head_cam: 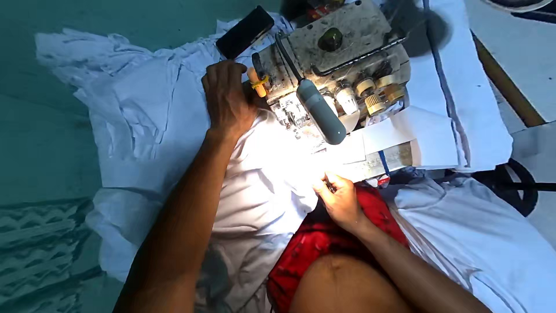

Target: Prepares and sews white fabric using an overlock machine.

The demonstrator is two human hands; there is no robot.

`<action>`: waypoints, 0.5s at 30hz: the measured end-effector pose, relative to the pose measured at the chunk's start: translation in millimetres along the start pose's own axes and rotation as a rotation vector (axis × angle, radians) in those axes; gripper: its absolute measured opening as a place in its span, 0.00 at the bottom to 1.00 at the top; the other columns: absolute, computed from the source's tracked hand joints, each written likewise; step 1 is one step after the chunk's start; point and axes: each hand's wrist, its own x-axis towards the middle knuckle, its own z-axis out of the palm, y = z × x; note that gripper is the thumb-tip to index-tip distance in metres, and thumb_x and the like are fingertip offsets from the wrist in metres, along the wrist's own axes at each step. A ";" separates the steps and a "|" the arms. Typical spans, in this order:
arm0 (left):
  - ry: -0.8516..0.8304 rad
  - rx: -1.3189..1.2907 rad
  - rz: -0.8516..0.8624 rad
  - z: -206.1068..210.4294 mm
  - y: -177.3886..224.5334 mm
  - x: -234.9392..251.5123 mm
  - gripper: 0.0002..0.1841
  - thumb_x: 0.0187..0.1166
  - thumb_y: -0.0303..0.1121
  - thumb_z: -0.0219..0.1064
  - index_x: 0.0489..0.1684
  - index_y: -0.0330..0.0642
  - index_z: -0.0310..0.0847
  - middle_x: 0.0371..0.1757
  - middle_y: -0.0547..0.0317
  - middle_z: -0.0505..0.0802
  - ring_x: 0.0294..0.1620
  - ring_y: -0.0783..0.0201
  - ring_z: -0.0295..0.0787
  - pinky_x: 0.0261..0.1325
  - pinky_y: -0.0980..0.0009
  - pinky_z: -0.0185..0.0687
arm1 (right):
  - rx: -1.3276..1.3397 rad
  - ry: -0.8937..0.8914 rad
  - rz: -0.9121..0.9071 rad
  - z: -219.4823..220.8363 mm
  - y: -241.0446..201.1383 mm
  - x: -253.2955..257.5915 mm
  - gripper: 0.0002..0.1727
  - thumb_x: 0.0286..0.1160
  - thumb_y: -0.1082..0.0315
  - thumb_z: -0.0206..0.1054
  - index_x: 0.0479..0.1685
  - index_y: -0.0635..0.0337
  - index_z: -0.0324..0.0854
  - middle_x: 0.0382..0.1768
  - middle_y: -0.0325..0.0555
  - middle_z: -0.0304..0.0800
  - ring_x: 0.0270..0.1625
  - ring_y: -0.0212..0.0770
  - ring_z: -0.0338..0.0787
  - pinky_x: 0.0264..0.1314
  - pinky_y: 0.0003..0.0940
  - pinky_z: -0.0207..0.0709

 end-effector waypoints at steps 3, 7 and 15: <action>0.007 -0.053 -0.028 -30.7 30.0 -35.4 0.18 0.84 0.40 0.61 0.58 0.35 0.84 0.62 0.38 0.88 0.68 0.39 0.81 0.70 0.44 0.73 | 0.033 -0.011 0.037 -4.7 4.4 0.4 0.08 0.81 0.66 0.67 0.34 0.58 0.87 0.22 0.33 0.83 0.21 0.24 0.78 0.24 0.20 0.74; -0.288 -0.166 0.120 -36.5 46.0 -116.8 0.29 0.81 0.51 0.58 0.75 0.41 0.80 0.84 0.48 0.77 0.89 0.49 0.65 0.89 0.45 0.58 | 0.069 -0.045 0.066 -17.5 -1.4 -8.1 0.06 0.80 0.67 0.68 0.41 0.60 0.87 0.28 0.34 0.86 0.26 0.24 0.81 0.30 0.20 0.77; -0.096 -0.264 0.046 -37.7 31.8 -131.8 0.22 0.87 0.36 0.52 0.73 0.37 0.82 0.84 0.44 0.78 0.92 0.45 0.60 0.93 0.46 0.52 | -0.132 -0.029 0.013 -41.9 0.5 -32.6 0.13 0.86 0.61 0.65 0.52 0.58 0.92 0.45 0.40 0.93 0.39 0.28 0.89 0.44 0.26 0.86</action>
